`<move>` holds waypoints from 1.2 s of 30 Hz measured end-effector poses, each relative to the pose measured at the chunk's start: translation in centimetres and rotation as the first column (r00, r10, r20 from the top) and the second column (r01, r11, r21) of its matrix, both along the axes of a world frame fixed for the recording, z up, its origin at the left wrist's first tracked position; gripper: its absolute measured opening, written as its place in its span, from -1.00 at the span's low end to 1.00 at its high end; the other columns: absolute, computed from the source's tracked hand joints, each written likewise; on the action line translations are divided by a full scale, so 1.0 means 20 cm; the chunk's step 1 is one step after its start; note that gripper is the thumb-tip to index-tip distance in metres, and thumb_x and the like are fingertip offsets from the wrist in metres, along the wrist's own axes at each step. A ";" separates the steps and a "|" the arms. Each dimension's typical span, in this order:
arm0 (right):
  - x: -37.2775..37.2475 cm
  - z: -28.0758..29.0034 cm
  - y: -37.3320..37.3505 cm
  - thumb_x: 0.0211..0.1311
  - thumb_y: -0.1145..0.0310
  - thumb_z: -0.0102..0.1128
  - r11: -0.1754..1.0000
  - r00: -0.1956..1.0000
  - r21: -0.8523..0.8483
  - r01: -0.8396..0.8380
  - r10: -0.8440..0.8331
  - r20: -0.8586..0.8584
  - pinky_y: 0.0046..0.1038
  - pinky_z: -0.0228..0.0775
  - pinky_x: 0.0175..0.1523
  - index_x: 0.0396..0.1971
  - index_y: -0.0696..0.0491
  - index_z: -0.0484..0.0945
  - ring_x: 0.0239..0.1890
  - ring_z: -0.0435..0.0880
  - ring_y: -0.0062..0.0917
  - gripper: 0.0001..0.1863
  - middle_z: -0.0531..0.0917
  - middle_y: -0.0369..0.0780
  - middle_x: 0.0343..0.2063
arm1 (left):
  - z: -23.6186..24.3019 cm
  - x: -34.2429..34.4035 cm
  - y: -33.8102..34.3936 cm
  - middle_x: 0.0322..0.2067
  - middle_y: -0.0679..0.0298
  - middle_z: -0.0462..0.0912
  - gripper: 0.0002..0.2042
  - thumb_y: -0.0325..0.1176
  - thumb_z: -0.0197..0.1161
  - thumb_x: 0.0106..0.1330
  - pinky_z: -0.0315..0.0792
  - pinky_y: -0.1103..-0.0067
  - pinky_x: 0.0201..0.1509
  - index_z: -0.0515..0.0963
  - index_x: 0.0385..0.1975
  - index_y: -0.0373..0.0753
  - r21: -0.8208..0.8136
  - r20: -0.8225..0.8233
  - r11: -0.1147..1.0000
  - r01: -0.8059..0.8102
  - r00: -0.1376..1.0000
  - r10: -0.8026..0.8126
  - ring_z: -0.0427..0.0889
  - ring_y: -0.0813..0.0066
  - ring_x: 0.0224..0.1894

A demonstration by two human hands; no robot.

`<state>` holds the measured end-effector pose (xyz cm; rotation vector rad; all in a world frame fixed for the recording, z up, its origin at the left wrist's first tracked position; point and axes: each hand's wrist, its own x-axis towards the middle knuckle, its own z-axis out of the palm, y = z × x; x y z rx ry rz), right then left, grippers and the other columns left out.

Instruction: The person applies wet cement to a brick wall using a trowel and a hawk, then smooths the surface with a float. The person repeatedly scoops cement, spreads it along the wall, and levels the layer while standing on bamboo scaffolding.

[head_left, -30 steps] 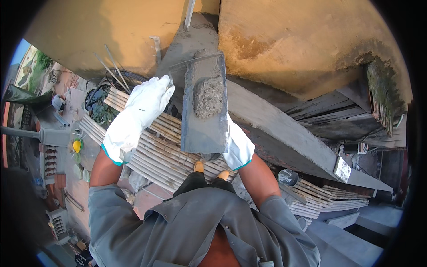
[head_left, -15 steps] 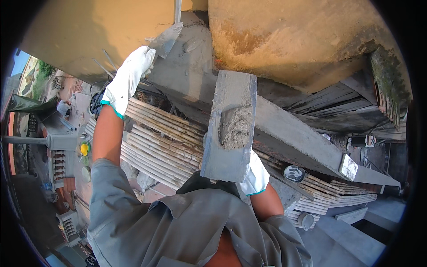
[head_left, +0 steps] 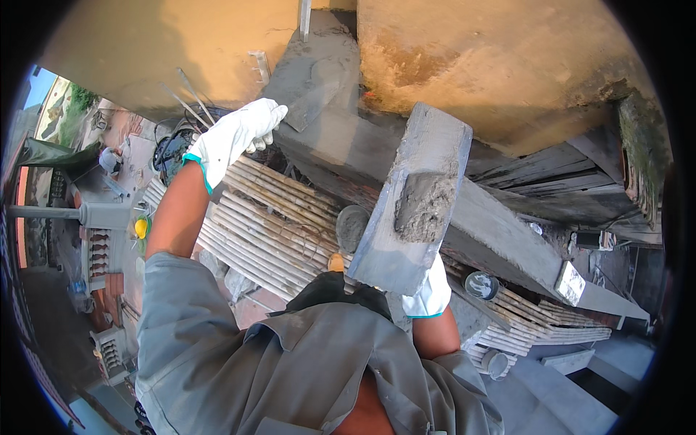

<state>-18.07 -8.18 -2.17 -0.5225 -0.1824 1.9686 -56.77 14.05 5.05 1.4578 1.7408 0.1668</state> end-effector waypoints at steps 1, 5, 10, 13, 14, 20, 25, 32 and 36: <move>0.00 0.00 -0.01 0.73 0.17 -0.12 1.000 1.000 -0.003 0.005 -0.005 -0.002 -0.20 0.60 0.27 0.41 0.06 0.41 0.18 0.66 -0.27 -0.55 0.60 -0.09 0.23 | 0.01 -0.03 -0.02 -0.15 0.05 0.70 -0.63 -0.02 0.33 0.45 0.55 0.28 -0.07 0.59 -0.02 -0.21 0.005 -0.052 1.000 0.018 0.999 -0.018 0.69 0.08 -0.15; 0.02 0.00 -0.02 0.73 0.19 -0.12 1.000 1.000 -0.004 0.016 -0.016 -0.002 -0.21 0.61 0.27 0.41 0.06 0.40 0.19 0.66 -0.28 -0.55 0.60 -0.09 0.23 | 0.11 -0.19 -0.13 -0.28 -0.02 0.71 -0.65 -0.03 0.25 0.53 0.57 0.23 -0.16 0.60 -0.18 -0.26 0.203 -0.431 0.916 0.345 0.872 -0.233 0.69 -0.02 -0.27; 0.06 0.06 -0.10 0.73 0.21 -0.12 1.000 0.999 -0.022 0.015 -0.016 -0.048 -0.22 0.61 0.26 0.42 0.07 0.39 0.19 0.66 -0.29 -0.56 0.60 -0.10 0.22 | 0.11 -0.11 -0.10 -0.30 -0.07 0.73 -0.68 -0.11 0.23 0.55 0.59 0.14 -0.05 0.65 -0.27 -0.27 0.296 -0.668 0.809 0.507 0.716 -0.204 0.72 -0.17 -0.19; 0.09 0.07 -0.20 0.72 0.22 -0.12 0.997 0.999 -0.067 0.033 -0.033 0.003 -0.25 0.62 0.23 0.40 0.08 0.40 0.17 0.67 -0.30 -0.57 0.62 -0.10 0.20 | 0.01 0.02 0.08 -0.30 -0.04 0.75 -0.65 -0.06 0.18 0.57 0.61 0.14 -0.03 0.67 -0.23 -0.26 0.307 -0.673 0.732 0.609 0.682 -0.285 0.73 -0.15 -0.18; 0.10 0.06 -0.24 0.72 0.24 -0.11 0.989 0.989 -0.124 0.076 -0.059 0.136 -0.27 0.63 0.21 0.39 0.09 0.41 0.14 0.68 -0.32 -0.58 0.63 -0.10 0.17 | -0.03 0.06 0.17 -0.26 -0.06 0.75 -0.63 -0.04 0.17 0.57 0.60 0.14 0.01 0.67 -0.21 -0.27 0.260 -0.661 0.768 0.585 0.688 -0.300 0.73 -0.16 -0.14; 0.08 -0.08 -0.27 0.70 0.29 -0.11 0.954 0.903 -0.207 0.218 -0.117 0.414 -0.30 0.64 0.18 0.37 0.12 0.41 0.11 0.69 -0.35 -0.59 0.64 -0.11 0.16 | -0.14 0.06 0.71 -0.01 0.02 0.78 -0.62 -0.08 0.05 0.63 0.56 0.24 0.22 0.69 0.04 -0.23 0.240 -0.672 0.815 0.528 0.696 -0.253 0.72 -0.02 0.11; 0.04 -0.13 -0.29 0.70 0.29 -0.10 0.976 0.832 -0.089 0.197 -0.119 0.543 -0.30 0.64 0.17 0.37 0.12 0.41 0.11 0.69 -0.35 -0.60 0.64 -0.12 0.15 | -0.17 0.12 0.84 -0.07 -0.04 0.79 -0.55 -0.03 0.04 0.62 0.58 0.18 0.18 0.76 -0.13 -0.27 0.281 -0.687 0.836 0.471 0.707 -0.167 0.75 -0.08 0.07; 0.04 -0.12 -0.33 0.69 0.31 -0.10 0.991 0.706 0.078 0.106 -0.130 0.696 -0.30 0.64 0.17 0.36 0.13 0.41 0.10 0.69 -0.36 -0.60 0.65 -0.13 0.14 | -0.18 -0.10 0.48 -0.34 0.02 0.77 -0.67 -0.16 0.10 0.59 0.62 0.22 -0.04 0.72 -0.28 -0.20 0.414 -0.814 0.578 0.703 0.570 -0.110 0.77 -0.02 -0.18; 0.06 -0.10 -0.35 0.69 0.32 -0.10 0.987 0.592 0.162 0.007 -0.134 0.795 -0.30 0.64 0.16 0.35 0.13 0.42 0.09 0.70 -0.36 -0.60 0.65 -0.13 0.14 | -0.14 -0.02 0.28 -0.30 -0.11 0.76 -0.57 -0.05 0.06 0.61 0.60 0.12 0.08 0.67 -0.30 -0.30 0.399 -0.701 0.780 0.483 0.709 -0.080 0.75 -0.18 -0.11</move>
